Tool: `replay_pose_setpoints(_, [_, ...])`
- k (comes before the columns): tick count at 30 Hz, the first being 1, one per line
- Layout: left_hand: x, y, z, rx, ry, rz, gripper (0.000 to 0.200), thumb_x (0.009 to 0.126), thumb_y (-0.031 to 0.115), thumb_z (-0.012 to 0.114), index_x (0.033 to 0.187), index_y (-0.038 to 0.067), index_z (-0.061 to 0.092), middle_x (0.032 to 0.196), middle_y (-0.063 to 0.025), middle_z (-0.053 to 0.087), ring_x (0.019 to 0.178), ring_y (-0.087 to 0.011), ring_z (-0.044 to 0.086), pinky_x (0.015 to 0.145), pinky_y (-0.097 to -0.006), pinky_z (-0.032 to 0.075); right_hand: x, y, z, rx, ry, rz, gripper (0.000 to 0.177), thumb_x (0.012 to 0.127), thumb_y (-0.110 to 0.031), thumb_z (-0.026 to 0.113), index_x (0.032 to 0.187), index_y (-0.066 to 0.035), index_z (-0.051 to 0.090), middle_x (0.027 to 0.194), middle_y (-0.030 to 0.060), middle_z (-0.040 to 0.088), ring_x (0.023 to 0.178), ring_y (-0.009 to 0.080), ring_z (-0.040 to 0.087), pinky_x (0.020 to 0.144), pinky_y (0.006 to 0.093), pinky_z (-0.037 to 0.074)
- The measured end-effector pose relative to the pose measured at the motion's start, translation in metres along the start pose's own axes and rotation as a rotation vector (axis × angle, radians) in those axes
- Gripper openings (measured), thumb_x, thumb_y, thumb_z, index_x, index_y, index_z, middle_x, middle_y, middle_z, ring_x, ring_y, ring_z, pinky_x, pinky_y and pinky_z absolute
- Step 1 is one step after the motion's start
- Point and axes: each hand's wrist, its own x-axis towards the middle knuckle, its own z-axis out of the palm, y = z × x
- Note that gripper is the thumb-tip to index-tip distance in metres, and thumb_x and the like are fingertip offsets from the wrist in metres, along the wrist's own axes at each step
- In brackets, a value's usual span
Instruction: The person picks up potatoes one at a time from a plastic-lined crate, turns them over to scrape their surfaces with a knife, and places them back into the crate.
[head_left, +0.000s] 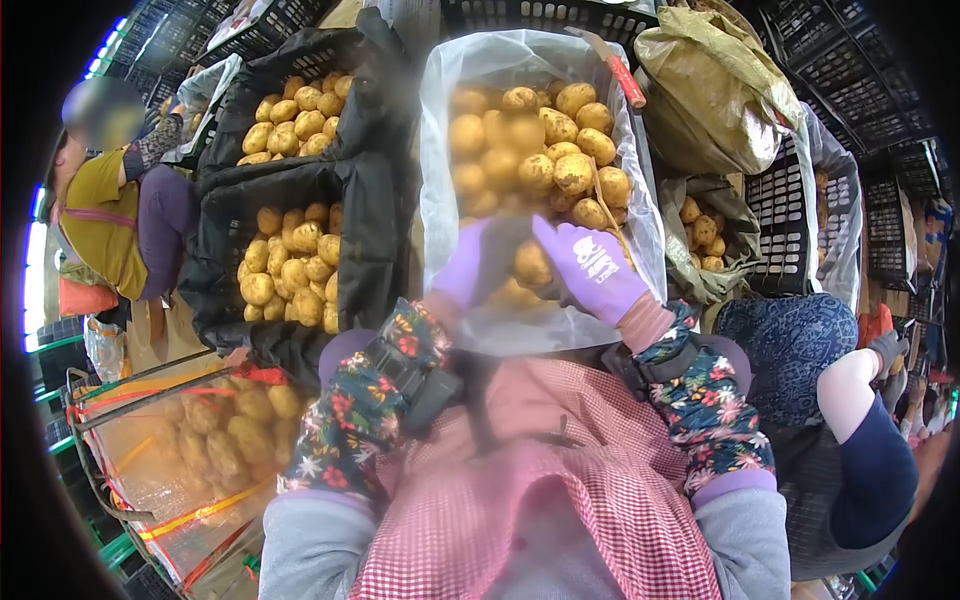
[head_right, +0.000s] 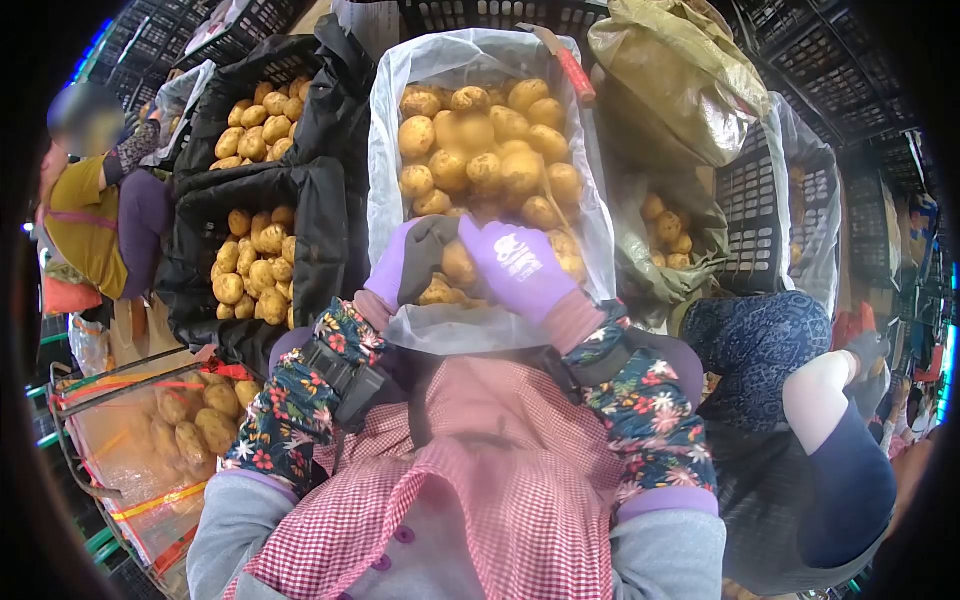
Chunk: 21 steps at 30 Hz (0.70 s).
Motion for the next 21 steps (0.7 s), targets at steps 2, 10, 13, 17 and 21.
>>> replay_pose_setpoints(2, [0.002, -0.001, -0.001, -0.116, -0.031, -0.026, 0.039, 0.100, 0.025, 0.052, 0.129, -0.002, 0.058, 0.112, -0.0076, 0.062, 0.093, -0.0153, 0.063, 0.078, -0.0330, 0.058, -0.001, -0.011, -0.006, -0.027, -0.045, 0.017, 0.079, 0.072, -0.019, 0.076, 0.141, -0.004, 0.041, 0.103, 0.0217, 0.066, 0.095, 0.0373, 0.065, 0.080, 0.0455, 0.051])
replay_pose_setpoints(10, [-0.015, 0.026, 0.033, 0.096, 0.014, 0.377, 0.036, 0.096, 0.017, 0.060, 0.128, 0.001, 0.060, 0.108, -0.0083, 0.067, 0.096, -0.0159, 0.065, 0.083, -0.0286, 0.054, -0.002, 0.001, -0.015, 0.003, -0.001, 0.100, 0.050, 0.081, -0.026, 0.070, 0.119, 0.000, 0.050, 0.081, 0.0132, 0.068, 0.072, 0.0315, 0.068, 0.066, 0.0415, 0.052])
replay_pose_setpoints(13, [-0.011, 0.007, 0.032, -0.252, -0.008, 0.233, 0.033, 0.096, 0.016, 0.061, 0.126, 0.001, 0.061, 0.107, -0.0080, 0.068, 0.096, -0.0146, 0.065, 0.083, -0.0276, 0.053, -0.002, -0.007, -0.016, -0.038, -0.064, 0.121, 0.043, 0.084, -0.027, 0.067, 0.114, 0.000, 0.053, 0.080, 0.0123, 0.068, 0.073, 0.0321, 0.067, 0.065, 0.0429, 0.052])
replay_pose_setpoints(17, [-0.009, 0.001, 0.019, 0.357, 0.138, 0.284, 0.031, 0.098, 0.020, 0.056, 0.124, 0.004, 0.063, 0.106, -0.0063, 0.068, 0.095, -0.0150, 0.065, 0.080, -0.0271, 0.053, 0.000, -0.004, 0.006, -0.069, -0.036, 0.082, 0.039, 0.084, -0.024, 0.066, 0.113, -0.001, 0.054, 0.080, 0.0123, 0.067, 0.075, 0.0331, 0.067, 0.064, 0.0435, 0.051])
replay_pose_setpoints(21, [-0.008, 0.000, 0.017, -0.065, 0.051, 0.133, 0.042, 0.101, 0.034, 0.050, 0.134, 0.009, 0.055, 0.114, -0.0049, 0.066, 0.097, -0.0161, 0.066, 0.079, -0.0285, 0.054, 0.001, -0.013, -0.009, -0.075, 0.064, 0.146, 0.044, 0.082, -0.020, 0.068, 0.119, 0.000, 0.053, 0.085, 0.0159, 0.066, 0.082, 0.0324, 0.067, 0.066, 0.0425, 0.051])
